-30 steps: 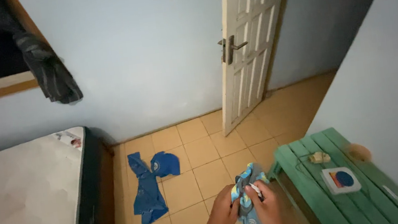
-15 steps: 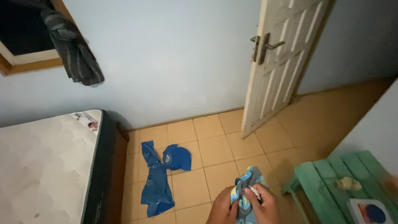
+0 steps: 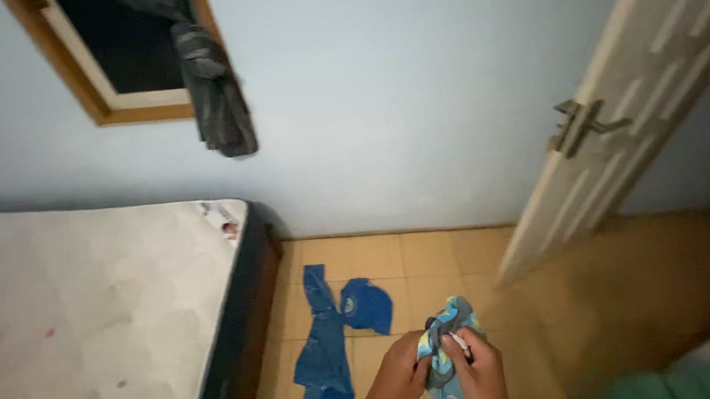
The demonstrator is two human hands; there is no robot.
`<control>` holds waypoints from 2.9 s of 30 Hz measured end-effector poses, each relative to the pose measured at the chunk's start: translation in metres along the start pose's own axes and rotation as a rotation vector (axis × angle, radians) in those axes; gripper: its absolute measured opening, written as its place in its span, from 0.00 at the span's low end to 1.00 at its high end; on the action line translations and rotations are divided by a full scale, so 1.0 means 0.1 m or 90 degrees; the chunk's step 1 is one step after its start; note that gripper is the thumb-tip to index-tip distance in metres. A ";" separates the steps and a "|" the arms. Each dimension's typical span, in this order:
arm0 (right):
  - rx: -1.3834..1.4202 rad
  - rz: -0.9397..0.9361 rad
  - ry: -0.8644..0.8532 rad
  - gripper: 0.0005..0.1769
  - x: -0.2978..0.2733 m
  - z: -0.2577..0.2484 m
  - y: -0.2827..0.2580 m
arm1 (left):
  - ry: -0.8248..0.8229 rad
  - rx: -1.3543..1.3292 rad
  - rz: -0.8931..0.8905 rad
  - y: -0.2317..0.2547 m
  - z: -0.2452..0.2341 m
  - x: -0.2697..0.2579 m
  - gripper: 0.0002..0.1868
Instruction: The person picks up a blue patterned sheet from a pile on the floor, shakes it out, and folds it by hand. They then place the folded sheet on a bare mattress and smooth it out.
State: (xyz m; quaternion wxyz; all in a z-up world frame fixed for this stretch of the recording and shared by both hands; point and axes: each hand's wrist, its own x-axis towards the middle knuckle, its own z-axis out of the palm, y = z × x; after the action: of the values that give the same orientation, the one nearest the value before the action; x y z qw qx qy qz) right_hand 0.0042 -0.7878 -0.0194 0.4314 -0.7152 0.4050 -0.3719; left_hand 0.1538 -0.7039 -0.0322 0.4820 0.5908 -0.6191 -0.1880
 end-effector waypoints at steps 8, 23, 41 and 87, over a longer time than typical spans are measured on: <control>0.058 -0.055 -0.134 0.21 0.41 0.87 -0.53 | 0.113 -0.021 -0.079 -0.17 -0.89 -0.11 0.18; 0.115 -0.118 -0.403 0.22 0.94 2.52 -0.88 | 0.378 0.153 -0.096 -0.77 -2.00 -0.48 0.17; 0.158 -0.247 -0.602 0.23 1.91 3.73 -1.28 | 0.561 0.238 -0.245 -1.25 -2.69 -0.11 0.12; 0.286 -0.366 -0.863 0.23 -0.89 5.65 -3.02 | 1.023 0.123 -0.361 -0.25 -4.13 -3.14 0.21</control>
State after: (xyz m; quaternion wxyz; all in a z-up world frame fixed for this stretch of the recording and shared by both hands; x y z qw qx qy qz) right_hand 0.5452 -0.4384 0.0434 0.6065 -0.7592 -0.2349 -0.0230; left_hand 0.4547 -0.2838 0.0223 0.6568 0.7156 0.0677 0.2278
